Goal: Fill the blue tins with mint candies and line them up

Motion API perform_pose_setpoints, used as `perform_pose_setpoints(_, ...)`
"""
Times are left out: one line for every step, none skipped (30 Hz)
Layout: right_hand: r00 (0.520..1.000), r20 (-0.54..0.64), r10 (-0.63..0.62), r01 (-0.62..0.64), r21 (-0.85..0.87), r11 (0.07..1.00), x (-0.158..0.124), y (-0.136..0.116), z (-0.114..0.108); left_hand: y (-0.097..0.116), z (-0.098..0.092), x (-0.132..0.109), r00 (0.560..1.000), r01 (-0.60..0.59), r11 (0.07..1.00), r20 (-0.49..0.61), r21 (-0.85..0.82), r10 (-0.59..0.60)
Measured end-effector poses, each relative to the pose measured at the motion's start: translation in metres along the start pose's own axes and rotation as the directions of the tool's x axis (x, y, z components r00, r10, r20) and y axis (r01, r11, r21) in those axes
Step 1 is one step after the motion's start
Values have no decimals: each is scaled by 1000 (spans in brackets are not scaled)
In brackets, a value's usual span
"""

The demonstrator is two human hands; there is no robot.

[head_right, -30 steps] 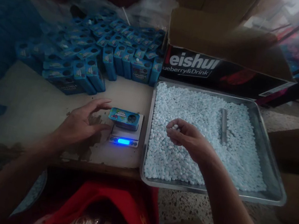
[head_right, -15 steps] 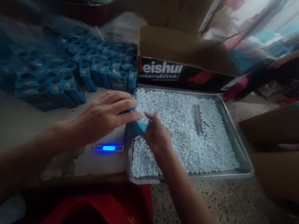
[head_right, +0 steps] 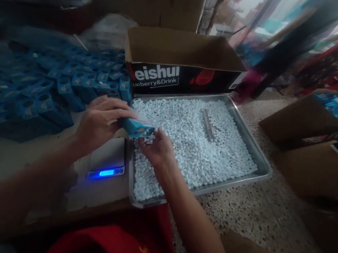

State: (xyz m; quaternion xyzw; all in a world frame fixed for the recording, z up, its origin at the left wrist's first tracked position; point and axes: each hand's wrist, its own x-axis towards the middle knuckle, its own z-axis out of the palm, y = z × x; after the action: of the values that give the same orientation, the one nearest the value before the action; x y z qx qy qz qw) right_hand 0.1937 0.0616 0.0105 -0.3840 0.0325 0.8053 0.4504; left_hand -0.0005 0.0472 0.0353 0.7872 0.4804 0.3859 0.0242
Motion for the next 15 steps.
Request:
perform_pose_setpoints(1000,17,6,-6,-3,1000,1,0,-1,-4,1,-12,993,112,990,-28,-80,-115)
perform_pose_setpoints(999,44,16,-16,-12,1000,1,1,-3,-7,1,-25,970,228,959,-43,-169,-238)
perform_pose_setpoints(997,70,32,-30,-29,999,2,1,-4,-8,1,-39,930,343,903,-45,-259,-366)
perform_pose_setpoints(995,92,49,-44,-53,998,1,1,-6,-9,-1,-54,873,446,826,-37,-345,-486)
perform_pose_setpoints(993,106,58,-50,-79,996,1,1,-7,-7,-3,-69,809,527,742,-23,-415,-587)
perform_pose_setpoints(992,110,56,-44,-106,993,1,1,-8,-5,-7,-82,745,593,662,-1,-458,-667)
perform_pose_setpoints(993,112,48,-33,-132,991,0,1,-9,-1,-11,-95,686,653,600,26,-462,-727)
perform_pose_setpoints(992,121,37,-18,-154,988,0,1,-10,4,-17,-105,634,715,558,54,-422,-771)
perform_pose_setpoints(990,140,24,0,-171,985,-1,1,-10,9,-22,-114,589,772,533,75,-346,-805)
perform_pose_setpoints(986,166,18,14,-190,982,-2,1,-10,14,-27,-120,552,819,518,89,-249,-829)
perform_pose_setpoints(981,194,17,25,-210,977,-2,0,-10,18,-30,-125,521,850,506,101,-146,-847)
perform_pose_setpoints(975,220,15,37,-231,972,-3,0,-11,22,-33,-129,501,866,498,102,-56,-860)
perform_pose_setpoints(972,234,2,58,-250,966,-4,-1,-11,24,-34,-132,493,868,496,98,9,-864)
perform_pose_setpoints(971,237,-21,86,-266,960,-6,-3,-11,24,-35,-134,497,864,502,92,44,-863)
perform_pose_setpoints(971,232,-49,114,-278,954,-8,-5,-11,23,-34,-136,513,854,517,83,54,-855)
